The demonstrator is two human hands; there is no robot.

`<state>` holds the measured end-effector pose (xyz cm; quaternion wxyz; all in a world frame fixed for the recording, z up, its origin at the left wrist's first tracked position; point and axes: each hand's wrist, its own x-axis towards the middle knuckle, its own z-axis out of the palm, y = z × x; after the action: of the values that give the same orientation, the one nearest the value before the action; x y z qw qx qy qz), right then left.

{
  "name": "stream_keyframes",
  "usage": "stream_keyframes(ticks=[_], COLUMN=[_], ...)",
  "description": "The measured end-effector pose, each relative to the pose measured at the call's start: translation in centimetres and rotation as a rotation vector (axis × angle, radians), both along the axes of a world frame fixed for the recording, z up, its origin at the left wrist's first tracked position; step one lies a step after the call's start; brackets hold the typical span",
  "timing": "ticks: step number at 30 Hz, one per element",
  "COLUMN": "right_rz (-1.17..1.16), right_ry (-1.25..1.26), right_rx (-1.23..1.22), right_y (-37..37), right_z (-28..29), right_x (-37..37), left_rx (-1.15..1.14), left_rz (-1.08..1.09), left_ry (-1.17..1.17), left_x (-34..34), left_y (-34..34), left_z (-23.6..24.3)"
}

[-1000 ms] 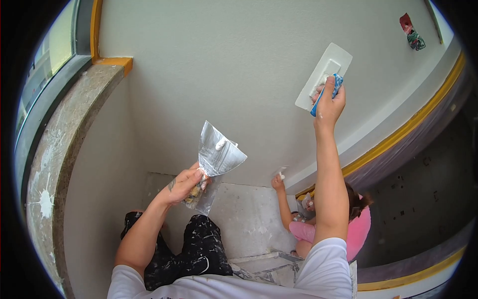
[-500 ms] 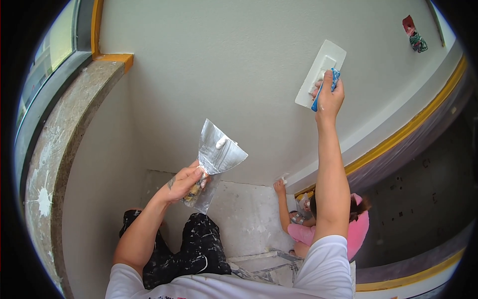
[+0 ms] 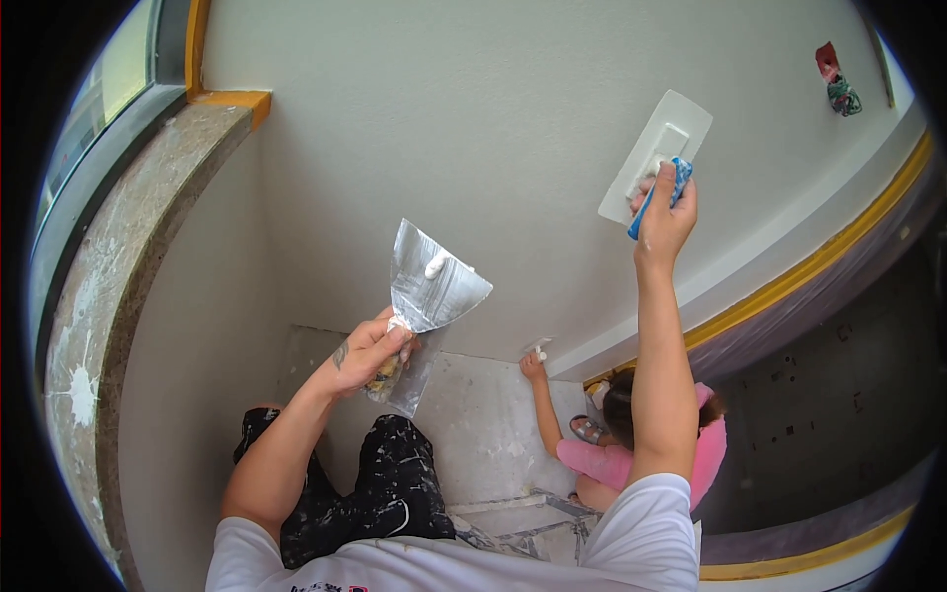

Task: Applying plaster or putty to the interior walls and window sills using a trowel and spatula.

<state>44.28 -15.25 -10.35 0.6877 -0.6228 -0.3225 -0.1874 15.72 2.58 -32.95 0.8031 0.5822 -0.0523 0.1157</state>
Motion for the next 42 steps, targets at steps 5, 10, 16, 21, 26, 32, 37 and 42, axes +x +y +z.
stream_keyframes(ticks=[5,10,16,21,26,32,37,42], right_rz=[0.194,0.290,0.424,0.405,0.050,0.074,0.140,-0.031], right_ry=[-0.021,0.009,0.008,-0.116,-0.238,-0.728,-0.785,-0.776], right_rx=[-0.546,-0.965,-1.074,-1.080,-0.898,-0.859,-0.895,-0.913], right_y=[-4.3,-6.1,-4.8,-4.4,-4.9,-3.2,-1.6,-2.6], right_z=[-6.4,-10.5,-13.0,-13.0,-11.2,-8.5,-9.4,-7.6], right_x=[-4.5,-10.9,-13.8,-14.7,-13.0,-12.1,-11.8,-11.4], left_rx=[-0.015,0.069,0.032,0.109,0.364,0.517,0.564,0.602], left_rz=[0.308,0.529,0.525,0.532,0.718,0.610,0.543,0.511], left_ry=[0.129,0.100,0.082,0.058,0.144,0.249,0.260,0.224], left_x=[-0.3,0.7,1.0,1.0,1.1,1.0,0.7,1.4], left_y=[0.0,0.5,-0.1,-0.6,-0.1,-0.1,0.2,-0.3], left_z=[1.5,1.7,0.1,-0.5,-1.2,-0.1,-0.5,0.7])
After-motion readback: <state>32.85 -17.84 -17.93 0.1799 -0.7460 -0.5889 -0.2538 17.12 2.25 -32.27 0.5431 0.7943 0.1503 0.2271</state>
